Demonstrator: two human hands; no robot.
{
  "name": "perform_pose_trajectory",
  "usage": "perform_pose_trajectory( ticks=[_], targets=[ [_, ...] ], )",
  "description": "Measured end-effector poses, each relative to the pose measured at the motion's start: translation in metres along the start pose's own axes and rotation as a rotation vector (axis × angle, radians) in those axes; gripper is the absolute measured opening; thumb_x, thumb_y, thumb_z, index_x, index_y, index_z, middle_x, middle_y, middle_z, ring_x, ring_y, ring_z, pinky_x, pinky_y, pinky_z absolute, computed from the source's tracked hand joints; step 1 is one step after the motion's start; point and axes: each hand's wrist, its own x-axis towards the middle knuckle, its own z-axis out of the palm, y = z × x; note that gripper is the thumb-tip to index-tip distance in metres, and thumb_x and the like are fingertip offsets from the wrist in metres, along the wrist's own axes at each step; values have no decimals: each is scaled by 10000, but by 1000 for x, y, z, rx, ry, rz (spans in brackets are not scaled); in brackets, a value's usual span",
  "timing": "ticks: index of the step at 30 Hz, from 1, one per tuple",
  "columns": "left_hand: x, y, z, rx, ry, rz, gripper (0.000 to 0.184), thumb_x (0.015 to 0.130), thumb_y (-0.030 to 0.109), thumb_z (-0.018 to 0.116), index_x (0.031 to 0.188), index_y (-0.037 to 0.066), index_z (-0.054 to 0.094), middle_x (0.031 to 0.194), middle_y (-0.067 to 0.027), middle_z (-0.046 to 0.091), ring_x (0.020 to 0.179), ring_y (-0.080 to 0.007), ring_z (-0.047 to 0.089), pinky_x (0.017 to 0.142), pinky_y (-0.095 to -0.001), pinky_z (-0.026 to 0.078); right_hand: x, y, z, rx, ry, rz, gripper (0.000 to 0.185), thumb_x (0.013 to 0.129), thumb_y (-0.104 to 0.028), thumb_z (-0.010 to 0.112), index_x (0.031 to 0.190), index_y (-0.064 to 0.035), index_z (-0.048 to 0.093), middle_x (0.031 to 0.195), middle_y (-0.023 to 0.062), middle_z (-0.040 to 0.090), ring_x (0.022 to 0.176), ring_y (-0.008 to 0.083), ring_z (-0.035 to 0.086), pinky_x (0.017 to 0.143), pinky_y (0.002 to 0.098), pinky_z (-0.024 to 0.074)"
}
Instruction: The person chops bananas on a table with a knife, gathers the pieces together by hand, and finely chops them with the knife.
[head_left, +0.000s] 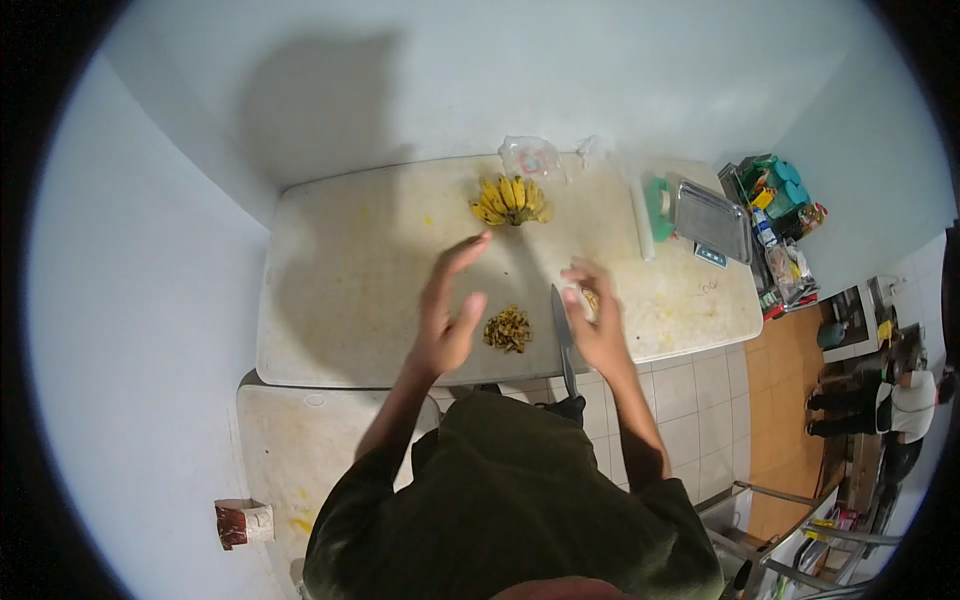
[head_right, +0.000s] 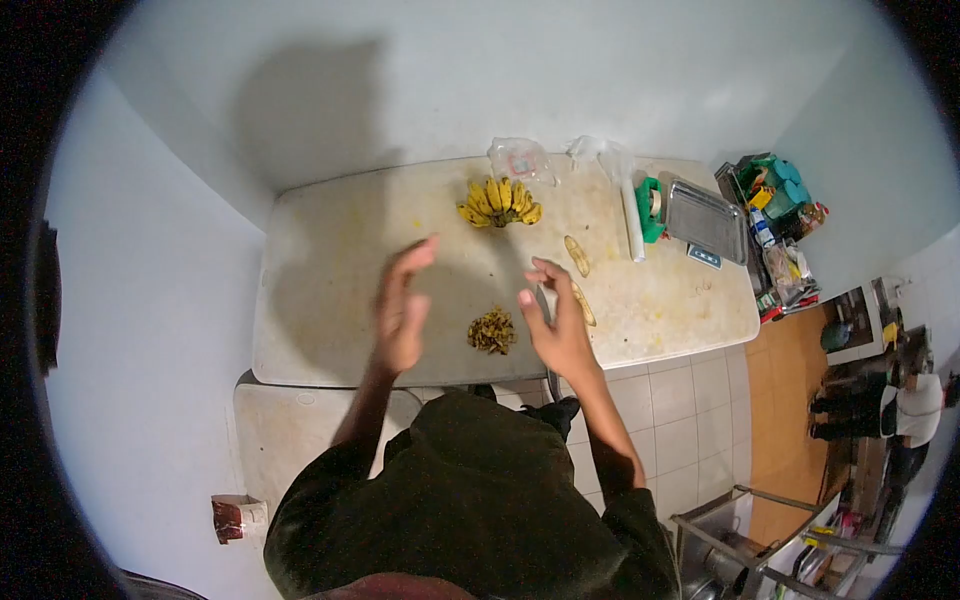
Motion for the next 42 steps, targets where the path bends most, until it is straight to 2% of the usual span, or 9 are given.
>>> perform_pose_trajectory(
  ticks=[1, 4, 9, 12, 18, 21, 30, 36, 42],
  targets=[
    [-17, -35, 11, 48, -19, -161, 582, 931, 392, 593, 1329, -19, 486, 1360, -251, 489, 1305, -326, 449, 1086, -422, 342, -10, 52, 14, -39, -36, 297, 562, 924, -291, 637, 1317, 45, 416, 1133, 259, 612, 1044, 339, 616, 905, 395, 471],
    [-107, -179, 24, 333, -210, -413, 630, 903, 356, 664, 1393, 34, 432, 1431, -237, 416, 1350, -383, 376, 1118, -481, 293, -82, 228, 40, -442, -128, 524, 719, 870, -370, 672, 1322, 71, 328, 1209, 348, 525, 1115, 469, 560, 947, 491, 461],
    [-197, -234, 35, 495, -553, -736, 766, 882, 502, 631, 1458, 71, 367, 1514, -296, 263, 1418, -443, 236, 1148, -512, 233, -133, 248, 55, -512, -266, 838, 811, 821, -441, 699, 1310, 56, 284, 1294, 364, 426, 1171, 522, 495, 969, 539, 445],
    [-214, -240, 42, 519, -607, -757, 794, 842, 460, 672, 1440, 27, 380, 1461, -371, 286, 1363, -489, 312, 1120, -481, 304, -142, 251, 59, -578, -310, 826, 845, 814, -440, 703, 1335, 58, 261, 1294, 362, 420, 1183, 508, 492, 966, 538, 448],
    [-220, -253, 46, 466, -687, -712, 811, 843, 451, 662, 1461, 27, 352, 1493, -339, 262, 1387, -455, 291, 1136, -464, 281, -158, 271, 69, -630, -308, 824, 767, 798, -376, 701, 1290, 40, 283, 1237, 342, 442, 1091, 516, 539, 914, 555, 473],
    [-222, -254, 48, 488, -683, -768, 821, 845, 461, 653, 1464, 20, 342, 1508, -322, 246, 1397, -439, 282, 1143, -460, 270, -157, 274, 70, -668, -394, 863, 832, 868, -344, 623, 1423, 85, 177, 1363, 372, 344, 1126, 484, 546, 939, 515, 476],
    [-235, -258, 46, 506, -832, -896, 918, 841, 558, 610, 1498, 22, 256, 1518, -340, 196, 1418, -451, 230, 1148, -477, 252, -178, 308, 69, -650, -370, 743, 694, 865, -208, 557, 1396, 92, 228, 1392, 359, 269, 1186, 495, 482, 956, 483, 478],
    [-263, -296, 45, 493, -900, -907, 964, 830, 600, 593, 1509, 25, 221, 1519, -353, 175, 1419, -473, 208, 1159, -471, 232, -179, 296, 69, -533, -318, 734, 640, 862, -148, 542, 1366, 98, 233, 1360, 318, 311, 1237, 480, 366, 958, 476, 480],
    [-271, -311, 46, 569, -1022, -931, 947, 834, 628, 566, 1499, 26, 262, 1527, -342, 170, 1428, -478, 173, 1160, -495, 219, -188, 314, 74, -651, -204, 531, 581, 802, -79, 643, 1279, -20, 315, 1220, 308, 408, 1094, 512, 501, 920, 526, 467]
  ],
)
